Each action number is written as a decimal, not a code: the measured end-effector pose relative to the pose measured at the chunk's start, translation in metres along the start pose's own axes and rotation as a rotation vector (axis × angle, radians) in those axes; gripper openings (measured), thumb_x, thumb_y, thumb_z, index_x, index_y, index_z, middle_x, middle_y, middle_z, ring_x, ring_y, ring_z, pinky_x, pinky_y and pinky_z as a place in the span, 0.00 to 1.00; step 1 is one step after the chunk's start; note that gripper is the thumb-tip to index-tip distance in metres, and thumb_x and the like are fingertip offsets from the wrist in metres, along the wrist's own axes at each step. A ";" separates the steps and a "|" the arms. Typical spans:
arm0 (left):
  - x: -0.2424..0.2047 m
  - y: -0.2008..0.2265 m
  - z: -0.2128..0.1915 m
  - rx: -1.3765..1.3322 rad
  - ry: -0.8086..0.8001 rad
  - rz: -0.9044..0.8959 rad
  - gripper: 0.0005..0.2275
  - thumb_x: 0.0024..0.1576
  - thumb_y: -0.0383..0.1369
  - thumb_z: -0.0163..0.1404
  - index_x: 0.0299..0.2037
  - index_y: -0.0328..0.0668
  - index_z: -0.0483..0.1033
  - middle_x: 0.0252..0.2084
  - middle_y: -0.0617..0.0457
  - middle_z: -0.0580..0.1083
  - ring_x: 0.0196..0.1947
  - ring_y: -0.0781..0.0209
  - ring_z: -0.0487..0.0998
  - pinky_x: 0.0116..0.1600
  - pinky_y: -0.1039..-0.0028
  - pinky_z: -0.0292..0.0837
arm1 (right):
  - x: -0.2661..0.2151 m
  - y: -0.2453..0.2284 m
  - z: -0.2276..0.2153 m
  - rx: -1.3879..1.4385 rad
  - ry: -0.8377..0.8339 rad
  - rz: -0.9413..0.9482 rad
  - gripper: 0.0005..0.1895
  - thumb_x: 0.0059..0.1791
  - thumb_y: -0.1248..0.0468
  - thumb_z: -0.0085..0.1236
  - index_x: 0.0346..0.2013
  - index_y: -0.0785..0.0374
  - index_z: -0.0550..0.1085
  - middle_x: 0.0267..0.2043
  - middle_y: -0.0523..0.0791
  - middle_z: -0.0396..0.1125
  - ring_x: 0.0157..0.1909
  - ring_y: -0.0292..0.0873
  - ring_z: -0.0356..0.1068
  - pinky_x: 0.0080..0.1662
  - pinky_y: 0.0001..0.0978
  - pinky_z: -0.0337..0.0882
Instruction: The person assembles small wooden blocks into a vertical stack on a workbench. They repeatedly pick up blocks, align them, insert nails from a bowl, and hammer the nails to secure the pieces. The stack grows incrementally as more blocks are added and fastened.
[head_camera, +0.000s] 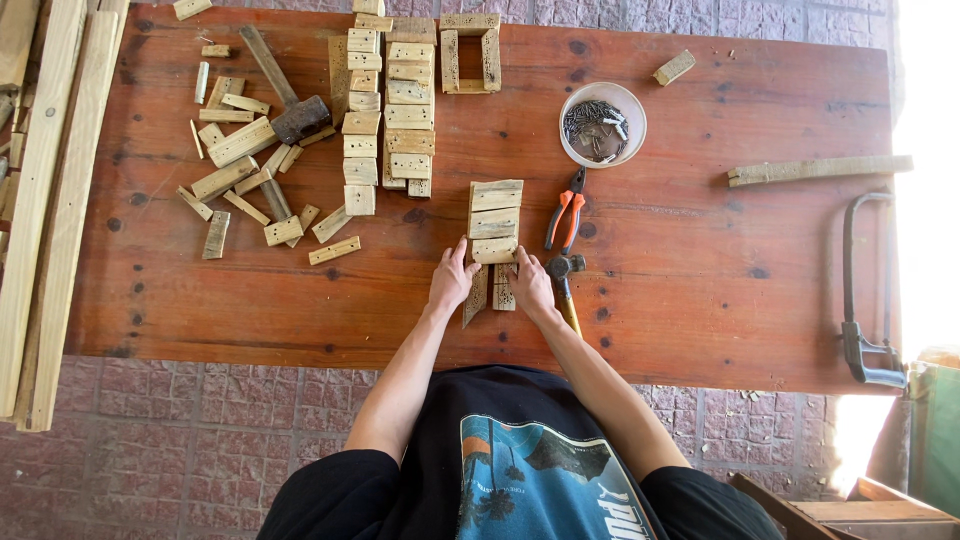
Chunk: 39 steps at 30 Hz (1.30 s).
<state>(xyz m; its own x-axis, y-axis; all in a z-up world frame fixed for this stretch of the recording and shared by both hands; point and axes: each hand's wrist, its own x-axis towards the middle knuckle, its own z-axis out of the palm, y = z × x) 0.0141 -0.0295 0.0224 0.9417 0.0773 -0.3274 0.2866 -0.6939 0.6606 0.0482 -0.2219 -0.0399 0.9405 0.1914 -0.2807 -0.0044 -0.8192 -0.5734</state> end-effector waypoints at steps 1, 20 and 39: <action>0.006 -0.006 0.005 0.000 0.002 0.000 0.29 0.65 0.41 0.47 0.74 0.38 0.54 0.61 0.15 0.63 0.62 0.19 0.68 0.61 0.40 0.70 | -0.002 -0.004 -0.004 0.000 0.001 -0.002 0.31 0.51 0.54 0.56 0.66 0.65 0.65 0.49 0.57 0.69 0.50 0.68 0.73 0.49 0.64 0.75; -0.007 -0.050 0.025 -0.191 0.108 -0.041 0.19 0.62 0.48 0.49 0.59 0.50 0.69 0.43 0.47 0.72 0.42 0.45 0.81 0.47 0.54 0.78 | -0.025 -0.047 -0.029 0.195 -0.005 -0.093 0.17 0.51 0.54 0.60 0.52 0.56 0.73 0.44 0.48 0.68 0.45 0.54 0.76 0.46 0.50 0.76; -0.037 -0.238 -0.151 -0.269 0.204 -0.065 0.12 0.62 0.41 0.51 0.50 0.44 0.78 0.41 0.40 0.77 0.44 0.41 0.80 0.49 0.56 0.76 | 0.028 -0.209 0.146 0.313 -0.102 -0.047 0.16 0.52 0.51 0.59 0.50 0.55 0.75 0.47 0.51 0.72 0.51 0.54 0.74 0.50 0.48 0.75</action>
<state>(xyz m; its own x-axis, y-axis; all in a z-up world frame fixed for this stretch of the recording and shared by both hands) -0.0620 0.2410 -0.0208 0.9280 0.2755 -0.2507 0.3577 -0.4712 0.8062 0.0260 0.0333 -0.0402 0.9033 0.2915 -0.3149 -0.0807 -0.6052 -0.7920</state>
